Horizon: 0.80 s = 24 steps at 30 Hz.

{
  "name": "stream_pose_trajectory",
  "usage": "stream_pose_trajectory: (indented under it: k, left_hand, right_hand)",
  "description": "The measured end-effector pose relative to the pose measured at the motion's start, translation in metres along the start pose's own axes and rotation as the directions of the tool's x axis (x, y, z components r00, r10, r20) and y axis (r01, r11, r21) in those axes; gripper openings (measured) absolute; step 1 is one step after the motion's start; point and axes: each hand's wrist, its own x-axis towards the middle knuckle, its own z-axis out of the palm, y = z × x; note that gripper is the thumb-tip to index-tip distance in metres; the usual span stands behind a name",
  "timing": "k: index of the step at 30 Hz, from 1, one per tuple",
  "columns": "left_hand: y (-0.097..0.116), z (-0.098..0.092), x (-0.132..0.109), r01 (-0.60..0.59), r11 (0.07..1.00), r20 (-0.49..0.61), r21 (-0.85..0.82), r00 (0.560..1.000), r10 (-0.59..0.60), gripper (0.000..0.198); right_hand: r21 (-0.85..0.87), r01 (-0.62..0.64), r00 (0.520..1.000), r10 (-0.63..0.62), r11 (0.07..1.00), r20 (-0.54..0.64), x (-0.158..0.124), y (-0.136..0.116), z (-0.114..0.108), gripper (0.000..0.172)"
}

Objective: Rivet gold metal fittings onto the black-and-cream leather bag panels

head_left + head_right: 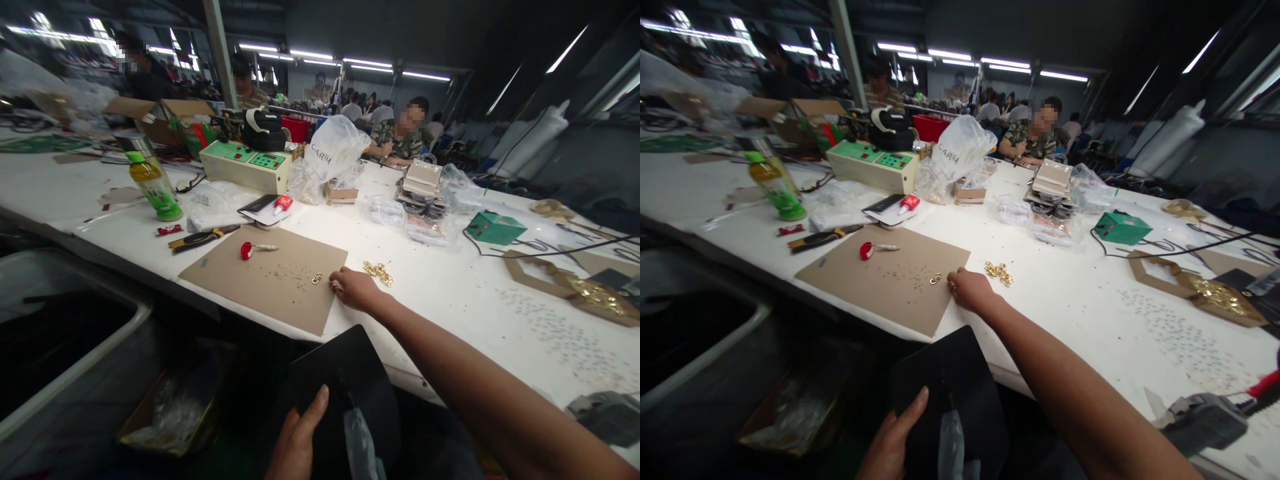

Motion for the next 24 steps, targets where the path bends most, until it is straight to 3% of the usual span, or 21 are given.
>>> stream_pose_trajectory:
  k: [2,10,15,19,24]
  left_hand:
    - [-0.001,0.000,-0.004,-0.008,1.000,0.008,0.012,1.000,0.008,0.055]
    - [-0.010,-0.004,-0.012,-0.041,0.998,-0.029,0.044,0.999,0.042,0.061]
    - [-0.014,-0.005,-0.011,-0.052,0.997,-0.035,0.053,0.998,0.053,0.057]
    - [-0.012,-0.003,-0.011,-0.057,0.997,-0.050,0.054,0.997,0.060,0.054]
    - [-0.005,0.002,-0.020,-0.028,0.999,-0.007,0.039,1.000,0.029,0.052]
  right_hand:
    - [-0.023,0.035,0.999,-0.035,0.999,-0.001,0.000,0.000,-0.001,0.039]
    - [0.012,0.050,0.998,-0.049,0.999,-0.049,-0.008,0.004,0.002,0.035]
    - [0.121,0.041,0.998,-0.034,0.992,-0.057,-0.003,0.011,0.010,0.017]
    - [0.244,0.058,0.990,-0.025,0.968,-0.136,-0.002,0.015,0.013,0.012]
    - [0.439,0.091,0.968,0.023,0.894,-0.248,-0.040,0.019,0.002,0.022]
